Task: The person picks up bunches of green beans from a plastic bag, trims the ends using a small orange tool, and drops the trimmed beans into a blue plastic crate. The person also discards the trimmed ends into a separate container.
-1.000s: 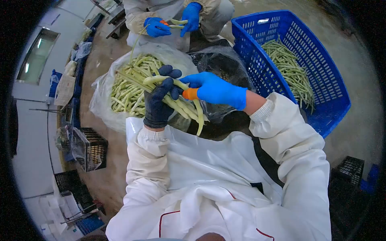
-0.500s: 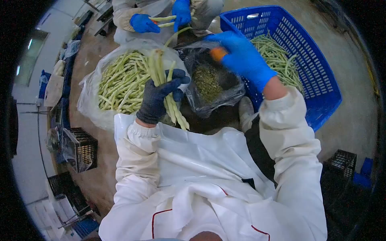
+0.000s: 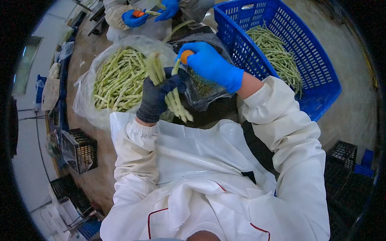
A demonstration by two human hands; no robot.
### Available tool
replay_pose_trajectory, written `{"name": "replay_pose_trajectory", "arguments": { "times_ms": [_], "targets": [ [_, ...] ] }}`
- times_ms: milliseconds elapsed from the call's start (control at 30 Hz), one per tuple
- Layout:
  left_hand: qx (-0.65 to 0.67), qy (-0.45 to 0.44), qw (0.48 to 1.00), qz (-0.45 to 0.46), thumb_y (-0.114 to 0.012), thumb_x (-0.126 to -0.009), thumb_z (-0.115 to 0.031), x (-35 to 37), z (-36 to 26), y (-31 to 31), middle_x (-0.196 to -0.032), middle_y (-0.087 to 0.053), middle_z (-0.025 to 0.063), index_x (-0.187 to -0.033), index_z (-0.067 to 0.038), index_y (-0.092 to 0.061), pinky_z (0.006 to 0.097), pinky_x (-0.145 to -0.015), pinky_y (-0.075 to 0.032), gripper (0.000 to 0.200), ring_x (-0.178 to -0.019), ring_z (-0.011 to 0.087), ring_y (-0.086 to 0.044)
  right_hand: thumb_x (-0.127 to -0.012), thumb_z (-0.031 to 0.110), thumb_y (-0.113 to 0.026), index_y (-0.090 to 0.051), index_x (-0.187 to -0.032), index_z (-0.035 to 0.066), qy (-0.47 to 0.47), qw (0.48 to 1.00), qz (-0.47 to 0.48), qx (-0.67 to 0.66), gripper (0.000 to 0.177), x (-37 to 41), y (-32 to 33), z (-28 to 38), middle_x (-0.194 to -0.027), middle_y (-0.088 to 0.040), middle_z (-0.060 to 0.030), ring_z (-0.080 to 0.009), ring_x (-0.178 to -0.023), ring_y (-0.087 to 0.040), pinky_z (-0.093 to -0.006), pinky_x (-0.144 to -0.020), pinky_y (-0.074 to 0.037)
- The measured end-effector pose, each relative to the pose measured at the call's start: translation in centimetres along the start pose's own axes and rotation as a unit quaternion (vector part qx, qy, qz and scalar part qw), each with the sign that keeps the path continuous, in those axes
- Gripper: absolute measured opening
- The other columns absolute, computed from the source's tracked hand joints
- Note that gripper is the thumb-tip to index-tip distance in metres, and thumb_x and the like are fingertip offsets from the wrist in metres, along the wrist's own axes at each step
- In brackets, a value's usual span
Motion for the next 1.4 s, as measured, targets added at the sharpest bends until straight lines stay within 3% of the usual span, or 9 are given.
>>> {"name": "replay_pose_trajectory", "arguments": {
  "times_ms": [100, 267, 433, 633, 733, 800, 900, 1000, 1400],
  "targets": [
    [0.053, -0.027, 0.998, -0.025, -0.063, -0.086, -0.008, -0.2, -0.3, 1.0, -0.085, -0.067, 0.0096, -0.100, 0.004, -0.065, 0.0273, -0.068, -0.052, 0.020, -0.073, 0.0165, -0.065, -0.079, 0.011, -0.053, -0.066, -0.101, -0.001, -0.074, 0.969, 0.093, -0.218, 0.028, 0.0, -0.8, -0.1, -0.091, -0.068, -0.0105, -0.0131, -0.080, -0.058, -0.0284, -0.076, -0.047],
    [0.173, -0.126, 0.956, -0.200, -0.062, -0.087, -0.008, -1.1, -1.4, 4.5, -0.089, -0.067, 0.0134, -0.102, 0.007, -0.063, 0.0319, -0.073, -0.055, 0.021, -0.079, 0.0229, -0.067, -0.079, 0.019, -0.059, -0.069, -0.092, 0.001, -0.090, 0.977, 0.164, 0.100, 0.024, 1.3, -0.8, -1.6, -0.082, -0.068, -0.0142, -0.0236, -0.074, -0.061, -0.0367, -0.075, -0.049],
    [0.250, -0.195, 0.908, -0.274, -0.061, -0.089, -0.010, -1.1, -2.3, 10.9, -0.102, -0.064, 0.0184, -0.105, 0.008, -0.058, 0.0371, -0.085, -0.055, 0.025, -0.091, 0.0276, -0.066, -0.076, 0.024, -0.063, -0.070, -0.094, 0.005, -0.136, 0.887, 0.188, 0.399, 0.026, 1.4, 2.1, -3.5, -0.091, -0.068, -0.0187, -0.0381, -0.084, -0.064, -0.0451, -0.078, -0.051],
    [0.279, -0.218, 0.890, -0.286, -0.061, -0.090, -0.014, -0.4, -2.5, 13.2, -0.109, -0.061, 0.0176, -0.110, 0.005, -0.057, 0.0396, -0.090, -0.053, 0.027, -0.100, 0.0287, -0.063, -0.077, 0.019, -0.061, -0.066, -0.111, 0.012, -0.182, 0.759, 0.176, 0.599, 0.035, 0.6, 4.0, -6.5, -0.097, -0.066, -0.0185, -0.0360, -0.093, -0.064, -0.0463, -0.081, -0.051],
    [0.295, -0.200, 0.894, -0.273, -0.060, -0.091, -0.016, -0.7, -2.5, 12.0, -0.111, -0.061, 0.0174, -0.112, 0.004, -0.056, 0.0400, -0.091, -0.052, 0.030, -0.101, 0.0287, -0.062, -0.078, 0.016, -0.061, -0.064, -0.116, 0.009, -0.015, 0.860, 0.125, 0.495, 0.039, 0.3, 1.9, -5.2, -0.105, -0.064, -0.0224, -0.0359, -0.101, -0.061, -0.0450, -0.083, -0.051],
    [0.293, -0.176, 0.907, -0.246, -0.051, -0.095, -0.018, -0.9, -2.4, 10.7, -0.122, -0.056, 0.0188, -0.120, 0.002, -0.053, 0.0425, -0.101, -0.045, 0.032, -0.113, 0.0295, -0.056, -0.082, 0.013, -0.057, -0.062, -0.120, 0.006, 0.026, 0.971, 0.126, 0.203, 0.039, -0.2, -0.4, -4.0, -0.112, -0.064, -0.0202, -0.0290, -0.104, -0.061, -0.0406, -0.086, -0.050],
    [0.316, -0.157, 0.914, -0.199, -0.047, -0.097, -0.020, -1.1, -2.3, 8.5, -0.130, -0.052, 0.0191, -0.126, 0.000, -0.050, 0.0447, -0.107, -0.039, 0.035, -0.121, 0.0297, -0.052, -0.086, 0.012, -0.055, -0.064, -0.117, 0.004, 0.018, 0.978, 0.190, -0.086, 0.033, -0.8, -2.9, -3.6, -0.109, -0.067, -0.0120, -0.0190, -0.096, -0.062, -0.0331, -0.087, -0.049],
    [0.319, -0.171, 0.919, -0.158, -0.050, -0.096, -0.022, -1.4, -2.1, 7.7, -0.128, -0.053, 0.0183, -0.127, 0.000, -0.050, 0.0450, -0.106, -0.039, 0.038, -0.118, 0.0292, -0.053, -0.089, 0.011, -0.055, -0.066, -0.112, 0.002, -0.110, 0.956, 0.231, -0.146, 0.027, -0.7, -3.1, -2.6, -0.099, -0.068, -0.0054, -0.0118, -0.089, -0.060, -0.0277, -0.084, -0.048],
    [0.265, -0.083, 0.911, -0.306, -0.070, -0.083, -0.010, -1.3, -0.9, 7.7, -0.085, -0.065, 0.0141, -0.099, 0.003, -0.061, 0.0347, -0.070, -0.059, 0.023, -0.077, 0.0236, -0.067, -0.085, 0.014, -0.065, -0.068, -0.108, 0.005, -0.070, 0.994, 0.076, 0.021, 0.024, 1.4, -2.2, 1.4, -0.086, -0.070, -0.0106, -0.0097, -0.075, -0.059, -0.0286, -0.071, -0.049]
  ]
}}
Point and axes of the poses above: each hand's wrist, its own x-axis away from the middle knuckle, its own y-axis out of the back of the hand, z = x × y, the point moved 2 cm from there along -x, towards the middle knuckle
